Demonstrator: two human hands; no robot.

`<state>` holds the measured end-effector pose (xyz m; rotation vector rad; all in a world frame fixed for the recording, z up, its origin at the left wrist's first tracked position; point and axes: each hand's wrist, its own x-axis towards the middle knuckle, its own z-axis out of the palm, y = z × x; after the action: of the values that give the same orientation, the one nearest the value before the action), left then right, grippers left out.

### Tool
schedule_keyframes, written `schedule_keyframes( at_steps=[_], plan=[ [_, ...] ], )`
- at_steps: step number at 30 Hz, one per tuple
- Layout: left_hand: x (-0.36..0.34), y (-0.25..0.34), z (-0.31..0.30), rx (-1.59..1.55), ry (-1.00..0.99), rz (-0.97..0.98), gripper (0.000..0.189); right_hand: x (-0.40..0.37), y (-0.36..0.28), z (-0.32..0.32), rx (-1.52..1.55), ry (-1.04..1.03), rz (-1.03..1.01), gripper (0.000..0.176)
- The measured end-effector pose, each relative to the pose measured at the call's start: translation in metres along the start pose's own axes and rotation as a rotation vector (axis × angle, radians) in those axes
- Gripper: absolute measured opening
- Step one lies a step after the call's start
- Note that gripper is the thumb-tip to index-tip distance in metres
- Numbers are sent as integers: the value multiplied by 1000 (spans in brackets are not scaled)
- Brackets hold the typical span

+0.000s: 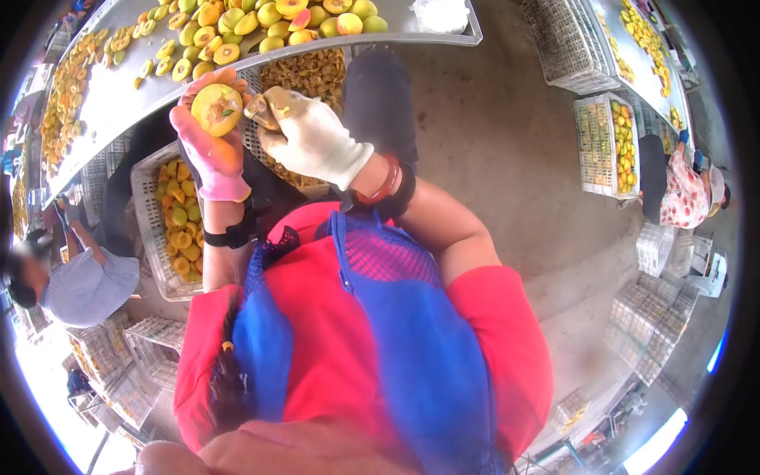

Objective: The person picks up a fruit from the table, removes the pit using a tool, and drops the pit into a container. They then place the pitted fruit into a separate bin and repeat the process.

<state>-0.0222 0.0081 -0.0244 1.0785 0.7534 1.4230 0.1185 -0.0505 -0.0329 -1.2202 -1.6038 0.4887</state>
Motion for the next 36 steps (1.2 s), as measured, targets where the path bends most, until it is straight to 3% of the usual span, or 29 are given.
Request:
schedule_keyframes(
  at_steps=[6,16,18,21,23,25,27,30,33,36],
  plan=[
    [-4,-2,8,70,-71,19,64,-1,1,9,45,-81,-39,30],
    [-9,-14,10,99,-61,50,65,-12,6,21,132,-107,121,33],
    [-11,-14,10,36,-84,80,54,-11,5,22,182,-93,68,32],
    [-10,-22,7,53,-91,157,48,-13,10,23,113,-189,196,32],
    [-8,-25,6,67,-94,190,48,-12,15,22,147,-212,58,33],
    [-11,-24,6,50,-99,185,48,-12,11,20,198,-242,66,33],
    [-10,-23,4,55,-98,140,49,-10,3,15,260,-272,216,33],
    [-11,-26,2,113,-145,197,51,-11,8,16,224,-265,69,33],
    [-13,-26,4,120,-172,220,53,-6,4,10,486,-332,158,32],
    [-11,-21,7,95,-185,174,53,-12,5,13,541,-358,410,23]
  ],
)
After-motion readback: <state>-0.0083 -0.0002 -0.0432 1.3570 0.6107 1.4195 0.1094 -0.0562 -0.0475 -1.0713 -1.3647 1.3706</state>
